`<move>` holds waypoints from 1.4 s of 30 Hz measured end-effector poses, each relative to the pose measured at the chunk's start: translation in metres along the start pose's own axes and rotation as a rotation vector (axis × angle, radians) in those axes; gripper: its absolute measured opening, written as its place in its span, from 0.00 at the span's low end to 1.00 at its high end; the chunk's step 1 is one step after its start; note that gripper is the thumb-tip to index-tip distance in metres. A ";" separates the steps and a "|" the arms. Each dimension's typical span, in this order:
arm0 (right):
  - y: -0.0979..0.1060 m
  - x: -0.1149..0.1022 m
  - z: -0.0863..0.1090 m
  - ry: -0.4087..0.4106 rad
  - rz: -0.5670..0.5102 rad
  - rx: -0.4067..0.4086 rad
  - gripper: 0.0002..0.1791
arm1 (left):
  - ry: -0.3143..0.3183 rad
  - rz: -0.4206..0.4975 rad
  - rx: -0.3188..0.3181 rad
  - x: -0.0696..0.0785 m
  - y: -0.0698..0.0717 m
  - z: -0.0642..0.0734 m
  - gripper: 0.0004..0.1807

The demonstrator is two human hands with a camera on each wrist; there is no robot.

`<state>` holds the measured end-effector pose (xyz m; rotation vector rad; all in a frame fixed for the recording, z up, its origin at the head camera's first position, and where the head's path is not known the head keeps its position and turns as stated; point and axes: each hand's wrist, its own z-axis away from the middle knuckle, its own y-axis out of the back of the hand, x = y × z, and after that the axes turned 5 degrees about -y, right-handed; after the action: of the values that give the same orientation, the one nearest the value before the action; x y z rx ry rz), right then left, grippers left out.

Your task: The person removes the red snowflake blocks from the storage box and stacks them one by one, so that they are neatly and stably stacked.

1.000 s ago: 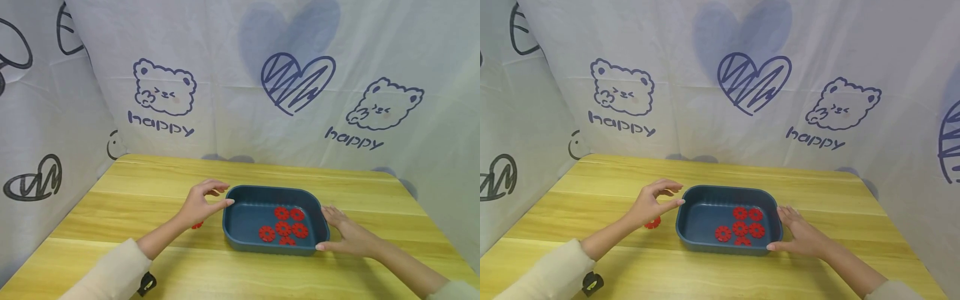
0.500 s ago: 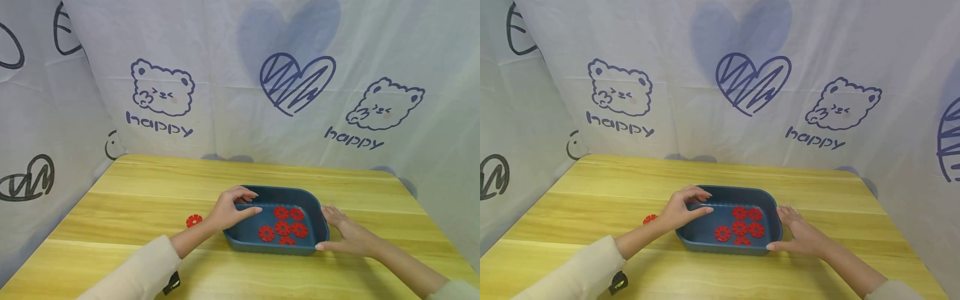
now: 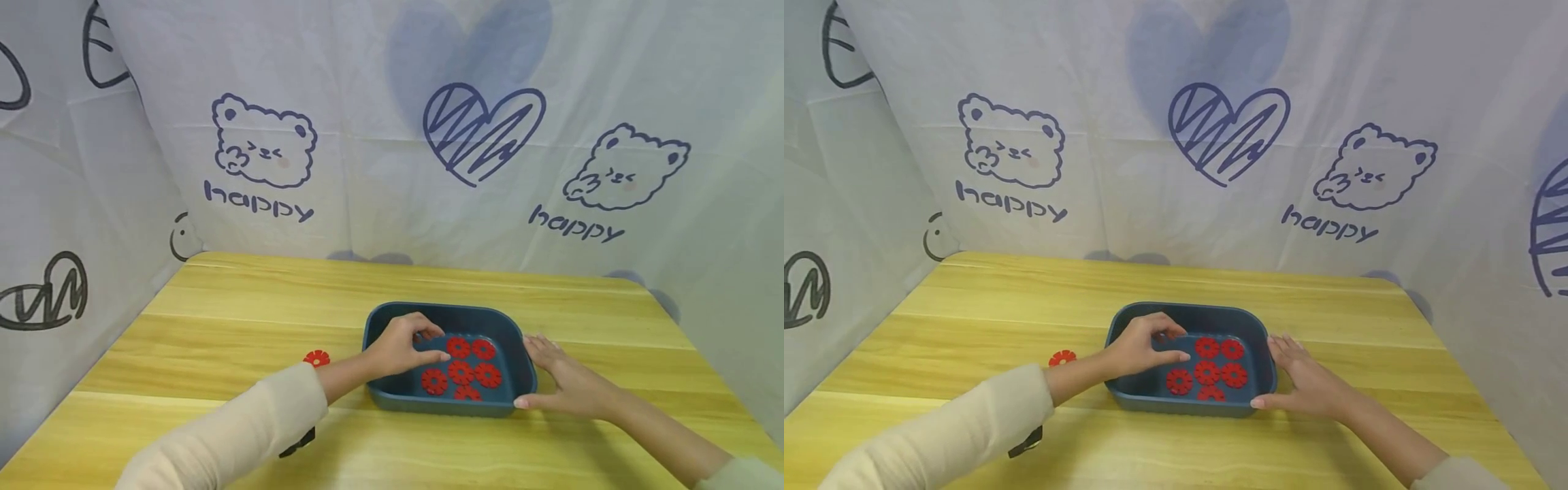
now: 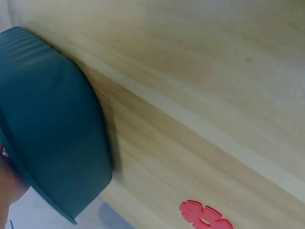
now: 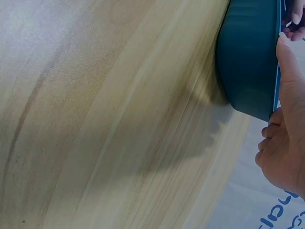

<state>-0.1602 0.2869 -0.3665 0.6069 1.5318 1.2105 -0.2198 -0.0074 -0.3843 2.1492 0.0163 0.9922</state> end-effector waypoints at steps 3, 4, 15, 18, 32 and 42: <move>0.002 0.001 0.000 -0.005 -0.006 -0.004 0.55 | 0.029 0.016 -0.047 -0.001 -0.004 -0.002 0.19; 0.002 0.001 0.000 -0.005 -0.006 -0.003 0.55 | 0.036 0.017 -0.066 -0.002 -0.005 -0.002 0.19; 0.006 -0.001 0.000 -0.014 -0.018 -0.021 0.56 | 0.122 -0.141 -0.349 -0.018 0.000 -0.004 0.21; 0.006 -0.002 0.000 -0.012 -0.016 -0.021 0.56 | 0.083 -0.197 -0.408 -0.042 -0.009 -0.007 0.22; 0.006 -0.002 0.000 -0.012 -0.017 -0.019 0.56 | 0.081 -0.323 -0.421 -0.007 -0.005 -0.004 0.13; 0.003 -0.001 0.001 -0.007 0.004 -0.003 0.55 | 0.024 -0.351 -0.400 -0.006 -0.004 -0.003 0.13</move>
<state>-0.1595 0.2872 -0.3633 0.6117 1.5235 1.2119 -0.2253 -0.0048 -0.3896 1.6954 0.1849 0.7436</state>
